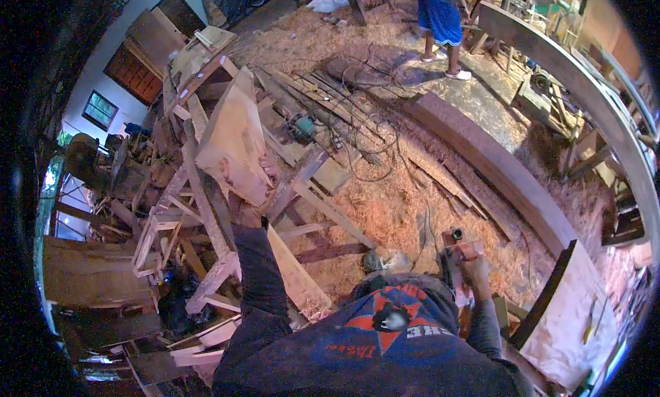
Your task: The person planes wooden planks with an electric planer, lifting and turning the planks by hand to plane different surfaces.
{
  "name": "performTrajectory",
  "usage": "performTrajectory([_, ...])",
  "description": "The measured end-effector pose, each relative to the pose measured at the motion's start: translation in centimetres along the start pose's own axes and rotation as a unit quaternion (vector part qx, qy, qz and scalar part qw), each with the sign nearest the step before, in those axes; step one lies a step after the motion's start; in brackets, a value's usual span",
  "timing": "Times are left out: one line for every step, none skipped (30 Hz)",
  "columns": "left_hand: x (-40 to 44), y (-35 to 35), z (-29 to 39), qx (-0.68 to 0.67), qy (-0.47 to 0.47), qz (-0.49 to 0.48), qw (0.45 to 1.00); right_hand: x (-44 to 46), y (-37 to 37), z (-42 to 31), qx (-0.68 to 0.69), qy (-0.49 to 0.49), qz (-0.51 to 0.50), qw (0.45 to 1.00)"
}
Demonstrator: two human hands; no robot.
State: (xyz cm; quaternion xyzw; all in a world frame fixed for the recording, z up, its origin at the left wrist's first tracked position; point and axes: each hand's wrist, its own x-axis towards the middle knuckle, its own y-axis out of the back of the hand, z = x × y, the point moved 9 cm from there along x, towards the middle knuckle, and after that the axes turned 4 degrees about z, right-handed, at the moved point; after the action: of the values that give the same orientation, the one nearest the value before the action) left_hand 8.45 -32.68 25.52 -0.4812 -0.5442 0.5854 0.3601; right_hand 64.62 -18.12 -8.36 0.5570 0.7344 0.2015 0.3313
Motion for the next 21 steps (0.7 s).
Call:
performTrajectory([-0.1,0.2,0.0,-0.006,-0.002,0.011,1.000,0.0,0.2,0.3,0.007,-0.030,0.009,0.999])
performTrajectory([-0.1,0.4,0.1,-0.013,-0.005,0.023,1.000,-0.1,0.3,0.0,0.006,-0.028,0.010,1.000])
performTrajectory([-0.2,0.3,0.0,-0.014,-0.005,0.021,1.000,-0.1,0.5,-0.2,-0.005,-0.025,0.017,1.000])
performTrajectory([-0.2,0.0,0.1,0.012,-0.018,0.013,1.000,-0.1,0.8,-0.4,-0.017,-0.021,0.024,0.999])
performTrajectory([-0.3,-0.2,0.2,0.039,-0.031,0.006,0.999,-0.1,0.9,-0.6,-0.018,-0.020,0.024,0.999])
performTrajectory([-0.2,0.0,0.4,0.038,-0.032,0.005,0.999,-0.4,0.9,-1.0,0.016,-0.023,0.006,1.000])
performTrajectory([0.0,0.2,0.2,0.025,-0.012,-0.001,1.000,-0.6,0.8,-1.6,0.050,-0.027,-0.013,0.998])
performTrajectory([0.2,0.4,0.0,0.011,0.009,-0.007,1.000,-0.5,0.9,-1.3,0.048,-0.025,-0.014,0.998])
performTrajectory([0.3,0.5,0.1,0.010,0.008,-0.007,1.000,-0.4,0.8,-1.2,0.061,-0.030,-0.020,0.997])
performTrajectory([0.4,0.6,0.2,0.010,0.010,-0.003,1.000,-0.3,0.8,-1.1,0.074,-0.035,-0.025,0.996])
performTrajectory([0.6,0.8,0.4,0.010,0.012,0.002,1.000,-0.4,0.9,-1.0,0.073,-0.034,-0.025,0.996])
performTrajectory([0.8,1.1,0.7,0.010,0.011,0.002,1.000,-1.2,1.4,-3.0,0.074,-0.044,-0.031,0.996])
performTrajectory([1.2,1.4,1.2,0.012,-0.001,0.002,1.000,-1.7,1.9,-4.4,0.075,-0.053,-0.036,0.995])
performTrajectory([1.4,1.6,1.6,0.014,-0.013,0.003,1.000,-1.7,2.1,-4.6,0.075,-0.052,-0.036,0.995])
performTrajectory([1.3,1.5,1.5,0.015,-0.013,0.002,1.000,-1.7,2.3,-4.5,0.037,-0.061,-0.037,0.997])
performTrajectory([1.2,1.2,1.1,0.018,-0.006,0.001,1.000,-1.7,2.4,-4.4,0.000,-0.069,-0.039,0.997])
performTrajectory([1.1,1.2,0.8,0.022,0.001,0.001,1.000,-1.7,2.4,-4.5,0.000,-0.070,-0.039,0.997])
performTrajectory([0.9,1.3,0.6,0.023,0.001,0.001,1.000,-1.7,2.3,-4.9,0.016,-0.056,-0.036,0.998])
performTrajectory([0.7,1.2,0.2,0.027,0.002,-0.011,1.000,-1.6,2.2,-5.2,0.032,-0.042,-0.034,0.998])
performTrajectory([0.3,1.3,-0.3,0.031,0.002,-0.023,0.999,-1.6,2.2,-5.2,0.033,-0.042,-0.036,0.998])
performTrajectory([-0.5,2.0,-1.5,0.033,0.001,-0.023,0.999,-1.4,2.4,-6.8,-0.013,0.079,-0.020,0.997])
